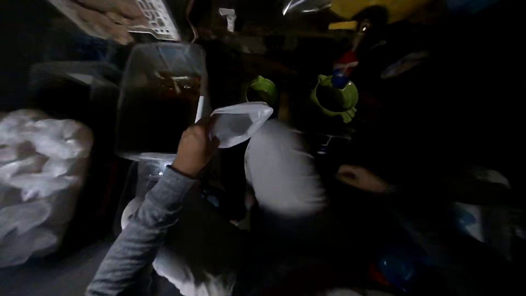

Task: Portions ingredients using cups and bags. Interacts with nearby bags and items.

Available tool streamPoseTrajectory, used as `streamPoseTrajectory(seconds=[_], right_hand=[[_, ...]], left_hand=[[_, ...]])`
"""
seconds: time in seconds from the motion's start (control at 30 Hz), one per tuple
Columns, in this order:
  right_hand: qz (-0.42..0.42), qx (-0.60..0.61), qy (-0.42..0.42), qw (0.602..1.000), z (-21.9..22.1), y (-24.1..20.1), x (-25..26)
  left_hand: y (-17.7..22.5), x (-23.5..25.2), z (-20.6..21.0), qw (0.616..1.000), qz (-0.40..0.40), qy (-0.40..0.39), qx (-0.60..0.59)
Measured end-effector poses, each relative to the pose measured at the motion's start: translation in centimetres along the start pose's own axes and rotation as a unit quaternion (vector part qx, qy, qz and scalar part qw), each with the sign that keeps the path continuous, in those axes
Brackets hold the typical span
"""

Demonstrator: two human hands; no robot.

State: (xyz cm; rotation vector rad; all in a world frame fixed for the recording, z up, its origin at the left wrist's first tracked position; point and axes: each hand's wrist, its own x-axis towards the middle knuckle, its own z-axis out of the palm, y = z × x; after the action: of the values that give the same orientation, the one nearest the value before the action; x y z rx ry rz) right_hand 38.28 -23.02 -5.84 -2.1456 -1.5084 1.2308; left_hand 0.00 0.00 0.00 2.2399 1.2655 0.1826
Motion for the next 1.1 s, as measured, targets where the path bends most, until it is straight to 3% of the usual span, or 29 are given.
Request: streamPoseTrajectory(seconds=[0.03,0.1,0.17,0.23,0.3,0.37,0.47,0.53,0.6,0.67,0.7,0.77,0.83,0.9,0.97,1.0,1.03,1.1], right_hand=[[-0.102,0.019,0.107,0.989,-0.2,-4.1,0.1],[-0.322,0.061,0.234,0.915,0.4,-10.9,1.5],[-0.447,0.034,0.232,0.863,2.2,-16.5,3.9],[-0.389,-0.106,0.138,0.905,4.1,-19.9,6.4],[-0.206,-0.250,-0.003,0.946,4.6,-22.6,8.4],[-0.117,-0.296,-0.074,0.945,4.4,-24.2,9.0],[-0.097,-0.361,-0.125,0.919,3.2,-26.7,6.8],[-0.130,-0.358,-0.166,0.909,1.4,-28.6,3.9],[-0.253,-0.283,-0.148,0.913,0.0,-27.8,3.8],[-0.376,-0.092,-0.059,0.920,-2.4,-24.9,5.7],[-0.396,0.023,0.016,0.918,-4.2,-22.9,6.5],[-0.324,0.225,0.201,0.896,-7.9,-17.0,8.0],[-0.141,0.325,0.383,0.853,-9.8,-8.6,10.8],[0.031,0.336,0.450,0.827,-8.6,-0.2,14.0],[0.109,0.282,0.489,0.818,-5.5,2.7,15.0],[0.159,0.259,0.461,0.834,-5.0,0.5,13.7],[0.252,0.289,0.290,0.877,-7.5,-3.6,10.8],[0.309,0.329,0.224,0.864,-8.4,-7.3,9.6]], left_hand=[[0.5,-0.8,0.4,1.000,-0.001,0.009,-0.002],[2.2,-1.7,0.6,1.000,-0.010,0.018,0.001],[4.5,-2.2,-0.3,1.000,-0.011,0.005,0.010],[6.2,-3.4,-1.6,1.000,0.016,0.000,0.022],[6.5,-3.8,-2.6,0.998,0.039,-0.012,0.045],[6.0,-3.7,-2.5,0.995,0.047,-0.040,0.074],[5.8,-3.3,-1.7,0.991,0.008,-0.067,0.111],[6.0,-2.8,-1.5,0.992,-0.027,-0.058,0.109],[5.9,-2.4,-1.4,0.993,-0.050,-0.034,0.099],[4.8,-1.2,-1.5,0.994,-0.043,-0.032,0.090],[4.0,-0.6,-1.3,0.996,-0.032,-0.031,0.079],[3.0,0.1,-0.7,0.997,-0.032,-0.037,0.065],[2.0,0.3,0.3,0.995,-0.052,-0.056,0.066],[1.0,0.3,1.3,0.992,-0.073,-0.072,0.076],[0.4,0.3,1.9,0.988,-0.092,-0.083,0.088],[0.2,0.2,2.3,0.987,-0.098,-0.083,0.094],[-0.2,0.1,2.7,0.987,-0.101,-0.082,0.099],[-0.9,-0.2,3.3,0.985,-0.114,-0.079,0.105]])
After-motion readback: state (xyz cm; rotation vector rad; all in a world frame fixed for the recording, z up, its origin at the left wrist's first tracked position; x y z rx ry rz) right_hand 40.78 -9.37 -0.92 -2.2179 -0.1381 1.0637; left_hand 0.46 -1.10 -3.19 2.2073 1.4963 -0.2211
